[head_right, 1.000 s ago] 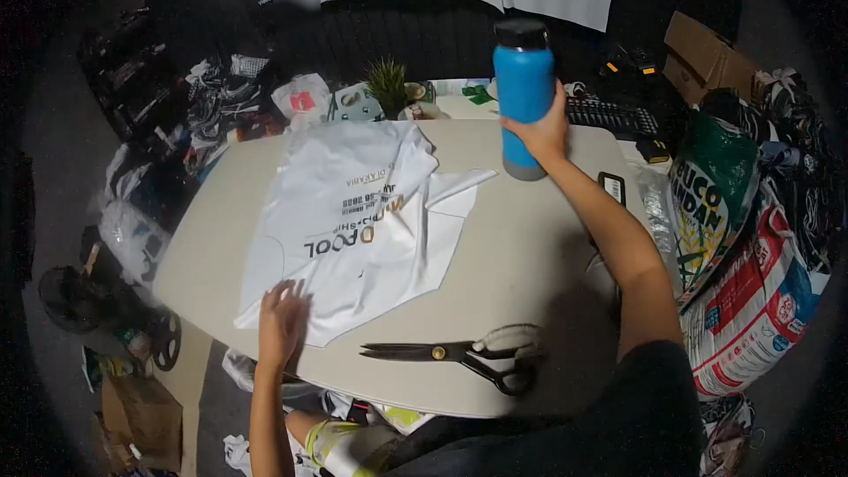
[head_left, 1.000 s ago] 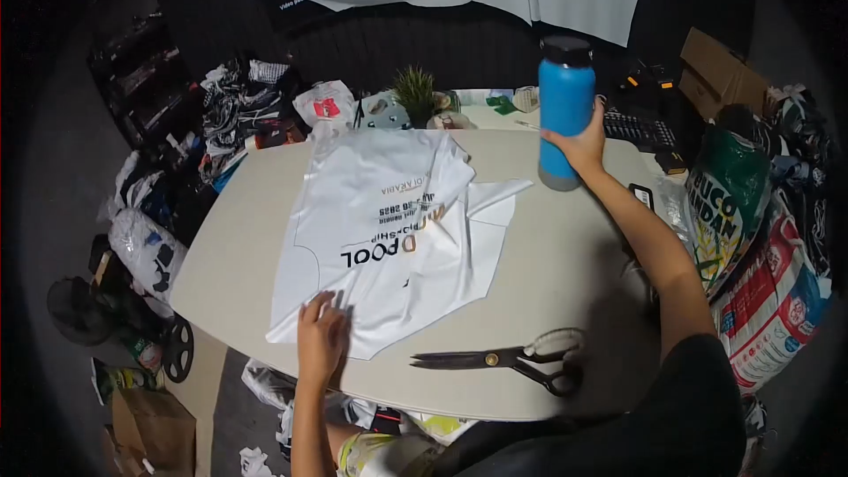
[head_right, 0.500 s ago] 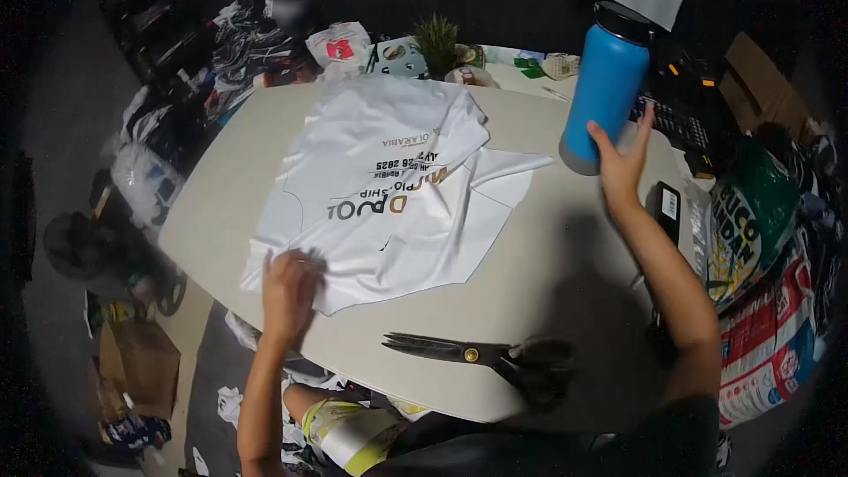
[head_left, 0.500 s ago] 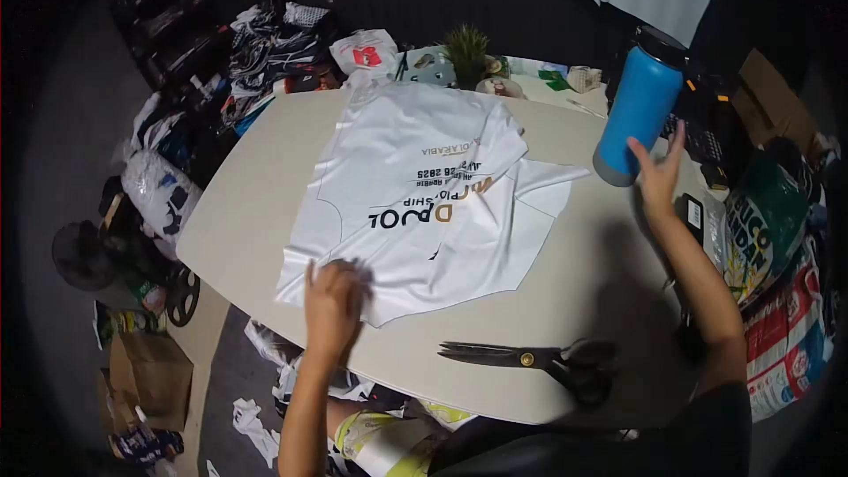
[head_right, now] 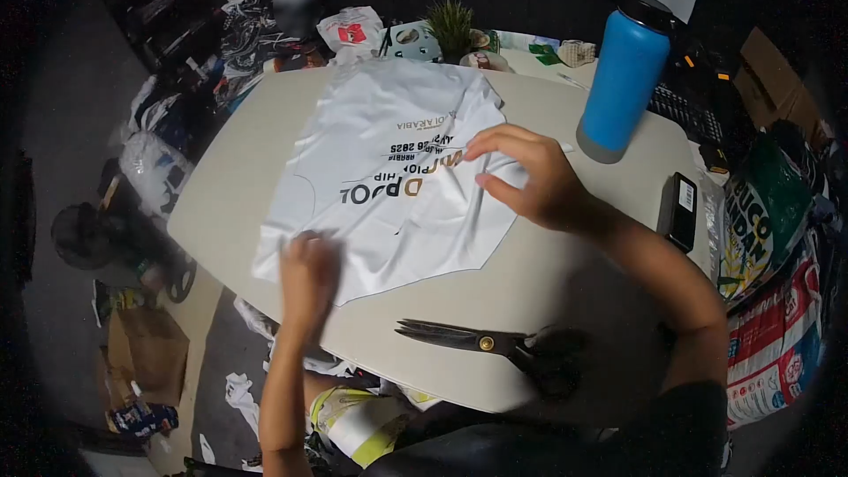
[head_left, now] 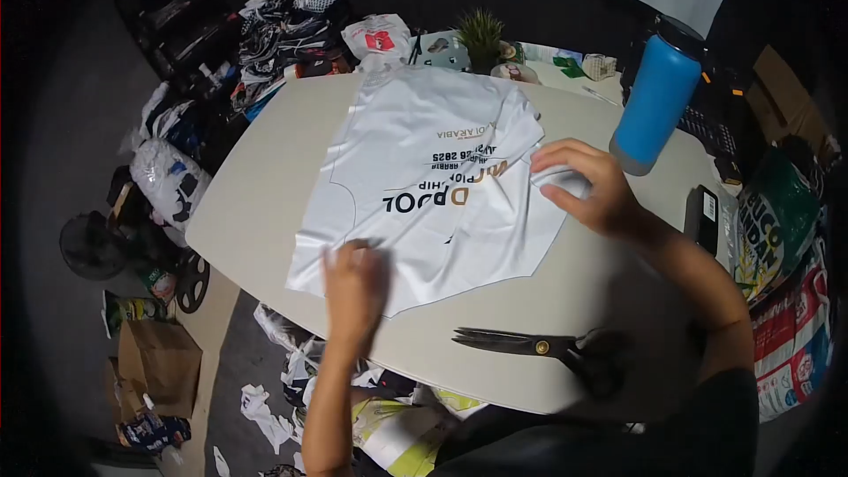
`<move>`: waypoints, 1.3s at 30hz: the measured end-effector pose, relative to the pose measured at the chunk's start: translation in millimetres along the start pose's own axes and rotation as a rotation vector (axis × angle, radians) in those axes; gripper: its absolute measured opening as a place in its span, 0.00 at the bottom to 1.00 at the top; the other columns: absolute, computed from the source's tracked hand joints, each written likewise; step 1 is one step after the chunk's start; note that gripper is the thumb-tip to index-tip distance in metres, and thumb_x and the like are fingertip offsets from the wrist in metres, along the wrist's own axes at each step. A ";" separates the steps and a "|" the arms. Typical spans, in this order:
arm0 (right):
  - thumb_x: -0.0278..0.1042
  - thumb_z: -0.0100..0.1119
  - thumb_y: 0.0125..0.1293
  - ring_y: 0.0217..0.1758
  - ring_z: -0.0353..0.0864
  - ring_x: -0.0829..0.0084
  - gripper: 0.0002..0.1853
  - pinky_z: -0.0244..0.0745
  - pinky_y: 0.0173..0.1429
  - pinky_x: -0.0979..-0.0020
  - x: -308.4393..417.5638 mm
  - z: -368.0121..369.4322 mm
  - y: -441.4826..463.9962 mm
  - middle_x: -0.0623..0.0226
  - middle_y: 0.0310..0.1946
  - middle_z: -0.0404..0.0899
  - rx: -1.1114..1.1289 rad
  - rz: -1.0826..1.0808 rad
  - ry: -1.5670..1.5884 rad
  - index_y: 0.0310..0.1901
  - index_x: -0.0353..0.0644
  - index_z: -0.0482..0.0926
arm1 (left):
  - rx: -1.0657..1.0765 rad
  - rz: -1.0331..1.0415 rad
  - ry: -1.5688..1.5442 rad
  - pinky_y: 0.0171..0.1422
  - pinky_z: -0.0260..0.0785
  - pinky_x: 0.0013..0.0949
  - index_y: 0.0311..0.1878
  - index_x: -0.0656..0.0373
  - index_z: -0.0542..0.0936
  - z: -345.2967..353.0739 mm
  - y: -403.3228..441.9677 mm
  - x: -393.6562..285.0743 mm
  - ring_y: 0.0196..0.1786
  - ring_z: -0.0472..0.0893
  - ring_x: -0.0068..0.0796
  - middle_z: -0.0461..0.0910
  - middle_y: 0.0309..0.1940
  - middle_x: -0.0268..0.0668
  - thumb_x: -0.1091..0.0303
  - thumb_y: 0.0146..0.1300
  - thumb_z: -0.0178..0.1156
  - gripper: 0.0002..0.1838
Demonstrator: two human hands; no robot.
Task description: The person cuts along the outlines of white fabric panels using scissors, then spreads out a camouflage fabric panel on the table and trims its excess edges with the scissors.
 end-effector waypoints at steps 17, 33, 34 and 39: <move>0.20 0.53 0.53 0.43 0.76 0.63 0.11 0.70 0.48 0.71 -22.8 4.1 -16.4 0.58 0.43 0.77 0.221 0.101 -0.060 0.41 0.34 0.76 | 0.160 -0.057 -0.102 0.39 0.63 0.35 0.36 0.63 0.76 11.0 -9.3 31.5 0.32 0.71 0.38 0.71 0.28 0.42 0.80 0.47 0.51 0.11; 0.28 0.54 0.56 0.45 0.76 0.63 0.12 0.71 0.51 0.69 -5.4 179.5 12.7 0.63 0.43 0.76 0.516 -0.104 0.012 0.44 0.37 0.75 | -0.112 -0.474 0.098 0.46 0.67 0.41 0.38 0.64 0.77 -47.0 -46.6 171.8 0.39 0.74 0.46 0.75 0.39 0.47 0.62 0.55 0.59 0.14; 0.28 0.54 0.56 0.45 0.76 0.63 0.12 0.71 0.51 0.69 2.1 194.3 19.0 0.63 0.43 0.76 0.526 -0.127 0.026 0.44 0.37 0.75 | -0.123 -0.496 0.113 0.46 0.67 0.41 0.38 0.64 0.77 -43.1 -45.3 180.8 0.39 0.74 0.46 0.75 0.39 0.47 0.62 0.55 0.59 0.14; 0.29 0.56 0.55 0.47 0.75 0.63 0.16 0.70 0.54 0.68 49.0 255.3 50.7 0.63 0.48 0.74 0.521 -0.170 0.156 0.47 0.38 0.74 | -0.242 -0.369 0.311 0.43 0.68 0.40 0.33 0.63 0.77 -54.6 -54.8 211.4 0.34 0.74 0.45 0.75 0.33 0.44 0.64 0.57 0.57 0.11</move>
Point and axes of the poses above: each hand's wrist, its own y-axis towards the middle knuckle, its own z-axis out of the palm, x = y × z, the point moved 7 cm from there along y, towards the middle knuckle
